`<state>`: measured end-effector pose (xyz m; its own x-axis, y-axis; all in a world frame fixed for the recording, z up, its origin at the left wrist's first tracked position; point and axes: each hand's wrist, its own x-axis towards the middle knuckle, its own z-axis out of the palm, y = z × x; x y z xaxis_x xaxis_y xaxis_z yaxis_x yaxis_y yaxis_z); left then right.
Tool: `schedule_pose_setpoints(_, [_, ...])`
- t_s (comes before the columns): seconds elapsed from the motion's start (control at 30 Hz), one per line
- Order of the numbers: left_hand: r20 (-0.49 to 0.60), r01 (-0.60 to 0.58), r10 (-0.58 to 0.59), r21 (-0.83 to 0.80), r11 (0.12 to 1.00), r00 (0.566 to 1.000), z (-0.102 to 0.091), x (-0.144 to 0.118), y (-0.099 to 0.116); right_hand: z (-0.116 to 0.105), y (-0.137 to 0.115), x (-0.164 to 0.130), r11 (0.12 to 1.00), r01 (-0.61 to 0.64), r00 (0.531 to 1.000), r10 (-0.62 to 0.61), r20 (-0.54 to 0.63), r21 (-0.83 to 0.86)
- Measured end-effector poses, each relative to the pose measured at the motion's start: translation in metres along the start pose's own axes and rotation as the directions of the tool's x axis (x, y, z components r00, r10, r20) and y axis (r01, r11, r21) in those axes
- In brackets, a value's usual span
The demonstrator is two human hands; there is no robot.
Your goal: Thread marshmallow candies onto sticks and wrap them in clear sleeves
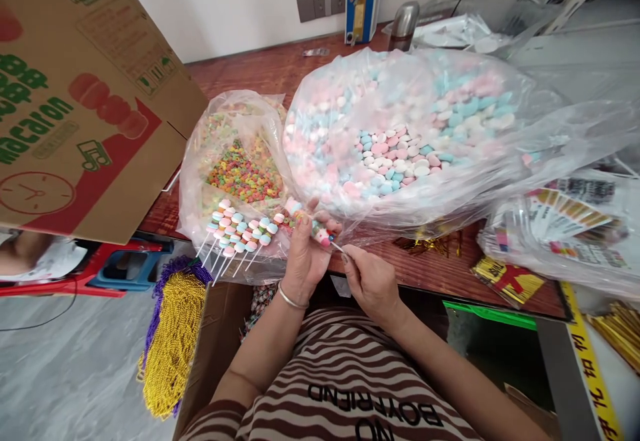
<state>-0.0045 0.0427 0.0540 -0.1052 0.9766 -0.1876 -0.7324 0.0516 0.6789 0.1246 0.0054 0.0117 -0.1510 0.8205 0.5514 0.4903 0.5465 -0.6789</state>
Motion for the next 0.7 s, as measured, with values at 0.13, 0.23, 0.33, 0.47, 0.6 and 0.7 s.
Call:
schedule_pose_setpoints(0.13, [0.023, 0.027, -0.024, -0.159, 0.987, 0.999, 0.005, 0.005, 0.005, -0.007, -0.008, 0.005, 0.684, -0.522, 0.853, 0.399, 0.338, 0.509])
schedule_pose_setpoints(0.23, [0.072, 0.090, -0.079, -0.178, 0.980, 0.994, 0.001, 0.004, 0.002, -0.014, -0.012, 0.005, 0.051, -0.793, 0.586, 0.337, 0.737, 0.607])
schedule_pose_setpoints(0.33, [0.169, 0.156, -0.129, -0.156, 0.975, 0.977, -0.002, 0.001, -0.002, -0.015, -0.013, 0.000, -0.183, -0.828, 0.502, 0.176, 0.846, 0.530])
schedule_pose_setpoints(0.47, [0.145, 0.138, -0.131, -0.037, 0.990, 0.981, 0.002, -0.002, -0.010, -0.010, -0.012, -0.004, 0.213, -0.768, 0.639, 0.324, 0.698, 0.604])
schedule_pose_setpoints(0.6, [-0.024, 0.077, -0.075, 0.140, 0.987, 0.997, 0.012, -0.009, -0.025, -0.005, -0.008, -0.005, 0.901, -0.352, 0.917, 0.276, 0.289, 0.255])
schedule_pose_setpoints(0.7, [-0.081, 0.052, -0.036, 0.202, 0.978, 0.996, 0.015, -0.015, -0.035, 0.000, -0.004, -0.006, 0.991, -0.128, 0.979, 0.123, 0.160, 0.025])
